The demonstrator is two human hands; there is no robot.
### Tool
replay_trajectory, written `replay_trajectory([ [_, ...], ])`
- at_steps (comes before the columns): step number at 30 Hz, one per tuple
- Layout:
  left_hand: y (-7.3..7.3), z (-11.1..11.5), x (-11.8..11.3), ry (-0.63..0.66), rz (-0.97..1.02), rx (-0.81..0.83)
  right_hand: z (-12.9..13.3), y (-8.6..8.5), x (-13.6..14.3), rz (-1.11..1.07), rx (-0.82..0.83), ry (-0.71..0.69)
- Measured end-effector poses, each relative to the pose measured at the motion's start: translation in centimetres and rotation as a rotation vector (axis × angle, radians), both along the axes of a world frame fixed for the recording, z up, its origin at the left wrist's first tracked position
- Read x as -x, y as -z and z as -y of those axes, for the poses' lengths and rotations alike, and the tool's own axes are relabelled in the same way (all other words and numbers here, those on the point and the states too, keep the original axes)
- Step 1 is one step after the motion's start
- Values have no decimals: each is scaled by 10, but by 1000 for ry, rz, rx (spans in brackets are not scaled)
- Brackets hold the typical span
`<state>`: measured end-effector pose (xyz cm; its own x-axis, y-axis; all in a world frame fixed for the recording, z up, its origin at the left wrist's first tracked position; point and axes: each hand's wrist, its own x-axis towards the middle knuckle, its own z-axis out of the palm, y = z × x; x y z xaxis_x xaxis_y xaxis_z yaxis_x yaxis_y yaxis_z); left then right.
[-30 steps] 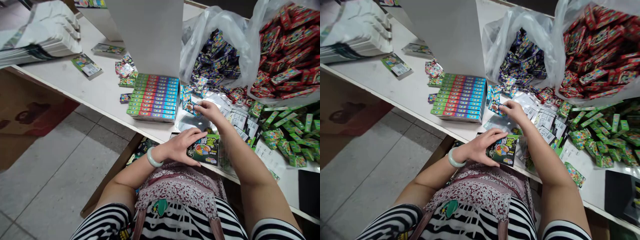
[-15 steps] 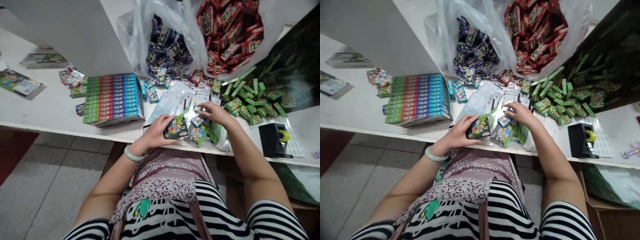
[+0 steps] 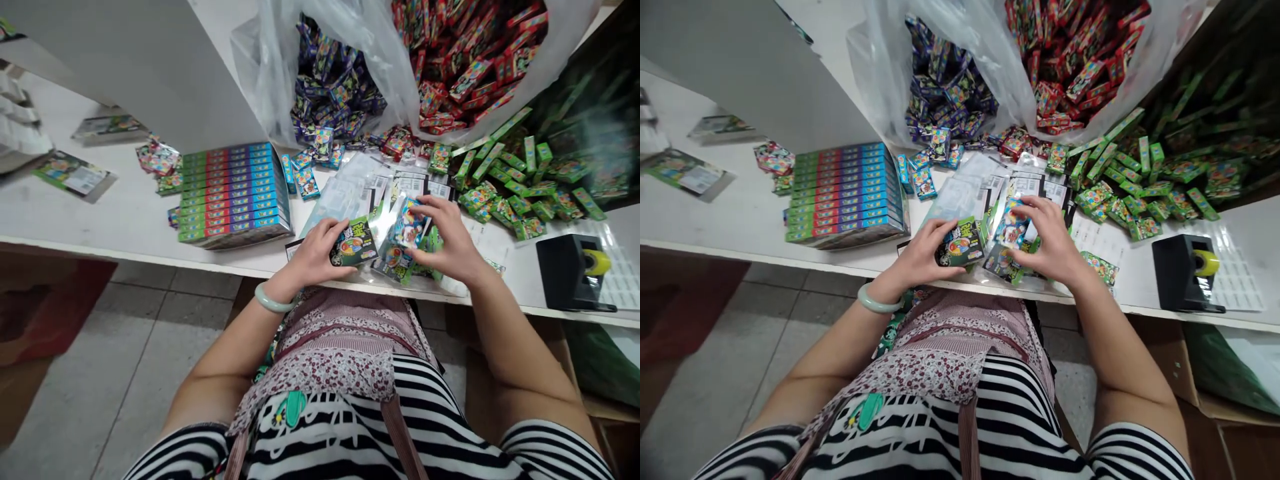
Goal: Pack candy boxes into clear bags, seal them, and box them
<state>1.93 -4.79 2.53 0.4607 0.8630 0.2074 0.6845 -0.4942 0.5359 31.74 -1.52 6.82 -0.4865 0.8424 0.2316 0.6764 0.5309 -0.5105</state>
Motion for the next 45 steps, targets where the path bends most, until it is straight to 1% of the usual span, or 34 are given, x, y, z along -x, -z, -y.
replay_trajectory([
  [2,-1,1,-1,29,10,-10,4,-20,-4,42,42,-204],
  [3,-1,2,-1,46,15,-19,5,-27,-4,76,64,-274],
  [4,-2,3,-2,65,17,-33,5,-32,-4,111,82,-324],
  [6,-2,4,-4,112,8,-70,5,-37,-2,176,105,-392],
  [10,-2,7,-4,201,-14,-105,-1,-41,0,267,125,-471],
  [14,-1,6,-3,220,25,-57,-5,-46,4,306,117,-479],
  [17,0,4,-6,213,55,-50,-9,-43,9,283,126,-483],
  [19,0,3,-8,204,73,-55,-10,-38,12,222,162,-503],
  [21,0,4,-9,163,95,-63,-9,-33,14,121,173,-467],
  [23,-2,6,-9,92,115,-92,-3,-28,14,13,127,-329],
  [25,-5,8,-10,17,118,-132,9,-23,16,-60,80,-164],
  [26,-6,10,-11,-12,112,-150,16,-19,18,-88,78,-106],
  [27,-8,11,-13,-38,103,-167,23,-15,21,-113,98,-81],
  [30,-16,15,-22,-90,102,-192,43,1,35,-220,224,-93],
  [31,-18,16,-25,-98,127,-187,47,5,39,-276,253,-72],
  [33,-23,18,-30,-105,229,-139,49,10,44,-401,268,26],
  [35,-26,19,-34,-103,402,-20,46,7,42,-475,238,116],
  [37,-24,21,-38,-94,615,139,40,-2,36,-438,198,117],
  [40,-14,28,-48,-73,882,332,34,-16,27,-304,151,47],
  [42,-6,37,-55,-81,982,407,34,-20,23,-238,157,-1],
  [45,5,53,-61,-113,1037,471,36,-19,19,-164,208,-96],
])
